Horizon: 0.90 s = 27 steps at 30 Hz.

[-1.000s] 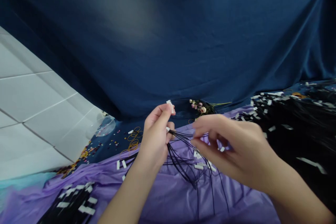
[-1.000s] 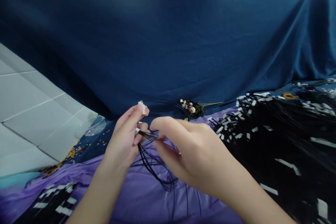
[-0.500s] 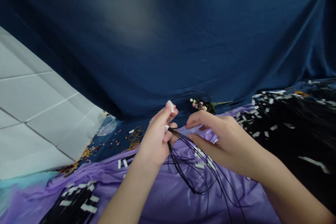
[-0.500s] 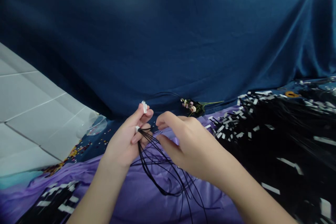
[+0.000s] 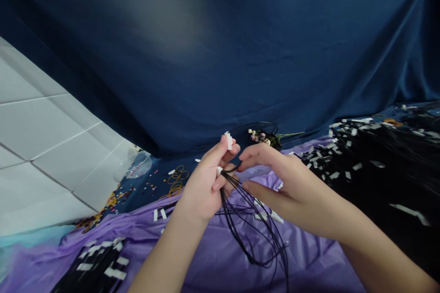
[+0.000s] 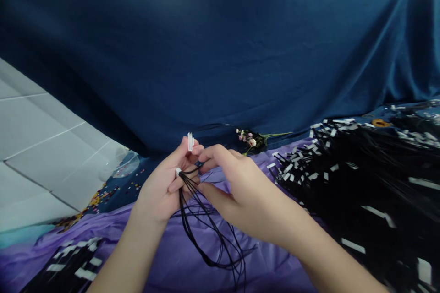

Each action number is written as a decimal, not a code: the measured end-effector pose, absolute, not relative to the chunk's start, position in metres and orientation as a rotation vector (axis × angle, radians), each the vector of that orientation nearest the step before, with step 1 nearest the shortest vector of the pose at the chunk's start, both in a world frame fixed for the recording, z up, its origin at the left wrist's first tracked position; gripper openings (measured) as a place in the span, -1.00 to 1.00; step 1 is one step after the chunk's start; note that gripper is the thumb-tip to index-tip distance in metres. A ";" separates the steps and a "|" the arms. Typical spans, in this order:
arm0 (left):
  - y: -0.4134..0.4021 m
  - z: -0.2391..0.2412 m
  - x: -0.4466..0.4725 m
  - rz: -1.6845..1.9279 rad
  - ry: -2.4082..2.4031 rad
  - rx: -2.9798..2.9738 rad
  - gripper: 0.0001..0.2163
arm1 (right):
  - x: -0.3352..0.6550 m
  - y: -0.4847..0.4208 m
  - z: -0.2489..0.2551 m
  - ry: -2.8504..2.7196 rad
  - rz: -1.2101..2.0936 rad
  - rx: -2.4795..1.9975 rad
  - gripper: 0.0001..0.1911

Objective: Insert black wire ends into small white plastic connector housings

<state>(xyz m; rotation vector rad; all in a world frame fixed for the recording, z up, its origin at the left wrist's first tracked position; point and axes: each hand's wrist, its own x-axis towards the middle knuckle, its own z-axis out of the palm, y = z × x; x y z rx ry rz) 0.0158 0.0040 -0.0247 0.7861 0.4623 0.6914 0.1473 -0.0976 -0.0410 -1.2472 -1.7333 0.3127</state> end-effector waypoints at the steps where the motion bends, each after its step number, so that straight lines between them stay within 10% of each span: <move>1: 0.004 -0.024 0.016 0.692 0.463 0.774 -0.77 | 0.146 -0.097 -0.041 -1.735 0.301 -1.243 -0.68; 27: 0.008 -0.015 0.012 0.817 0.474 0.587 -0.83 | 0.174 -0.132 -0.022 -1.340 -0.384 -1.628 -0.68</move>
